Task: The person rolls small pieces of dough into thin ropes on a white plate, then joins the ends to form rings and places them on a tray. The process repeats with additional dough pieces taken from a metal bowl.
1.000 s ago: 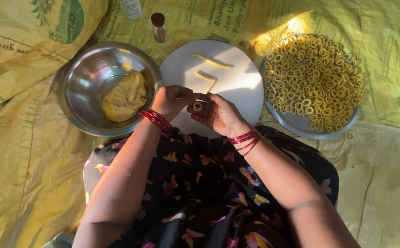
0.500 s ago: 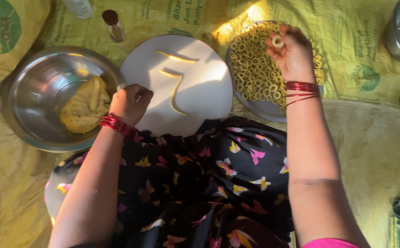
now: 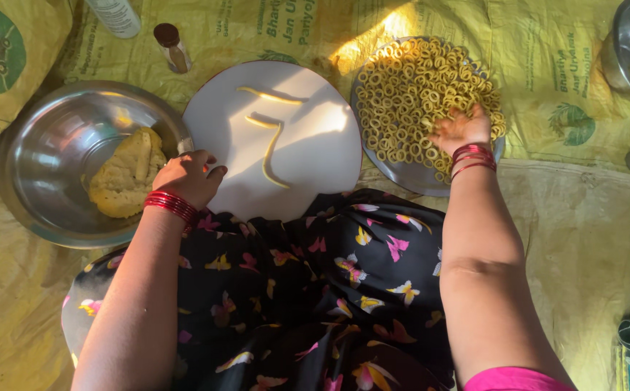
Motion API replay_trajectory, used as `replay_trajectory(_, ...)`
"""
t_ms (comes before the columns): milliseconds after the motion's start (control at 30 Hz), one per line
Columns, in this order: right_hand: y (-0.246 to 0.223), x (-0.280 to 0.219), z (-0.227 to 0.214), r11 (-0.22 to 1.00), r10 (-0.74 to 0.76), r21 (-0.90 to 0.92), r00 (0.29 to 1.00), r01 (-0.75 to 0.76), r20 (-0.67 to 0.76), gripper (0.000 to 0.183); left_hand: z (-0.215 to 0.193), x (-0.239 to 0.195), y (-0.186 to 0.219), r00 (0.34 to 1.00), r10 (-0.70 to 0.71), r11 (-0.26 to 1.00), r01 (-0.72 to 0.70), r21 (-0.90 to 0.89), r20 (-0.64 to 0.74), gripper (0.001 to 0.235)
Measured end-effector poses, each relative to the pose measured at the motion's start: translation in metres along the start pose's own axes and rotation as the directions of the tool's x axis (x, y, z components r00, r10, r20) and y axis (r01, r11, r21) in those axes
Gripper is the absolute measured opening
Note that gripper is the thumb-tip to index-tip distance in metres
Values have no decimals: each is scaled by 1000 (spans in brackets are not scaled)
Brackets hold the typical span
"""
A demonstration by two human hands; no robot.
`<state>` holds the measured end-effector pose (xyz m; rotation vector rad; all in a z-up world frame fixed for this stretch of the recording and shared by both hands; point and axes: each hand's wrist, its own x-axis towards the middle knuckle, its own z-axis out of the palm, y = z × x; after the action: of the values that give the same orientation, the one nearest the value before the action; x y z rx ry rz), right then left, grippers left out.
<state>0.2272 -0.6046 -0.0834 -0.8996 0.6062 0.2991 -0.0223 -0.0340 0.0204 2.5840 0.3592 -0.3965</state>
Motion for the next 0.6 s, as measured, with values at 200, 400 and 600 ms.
replay_trajectory(200, 5, -27, 47, 890, -266, -440, 920, 121, -287, 95, -2, 1, -1, 1000, -14, 1000, 14, 3, 1, 48)
replay_trajectory(400, 69, -48, 103, -289, -152, -957, 987, 7, 53, 60, -1, 5, -7, 999, 19, 1000, -18, 24, -47, 49)
replay_trajectory(600, 200, -92, 187, -532, -44, -782, 911, 326, 410, 36, 1, 6, -8, 999, 11, 1000, -9, 27, -49, 48)
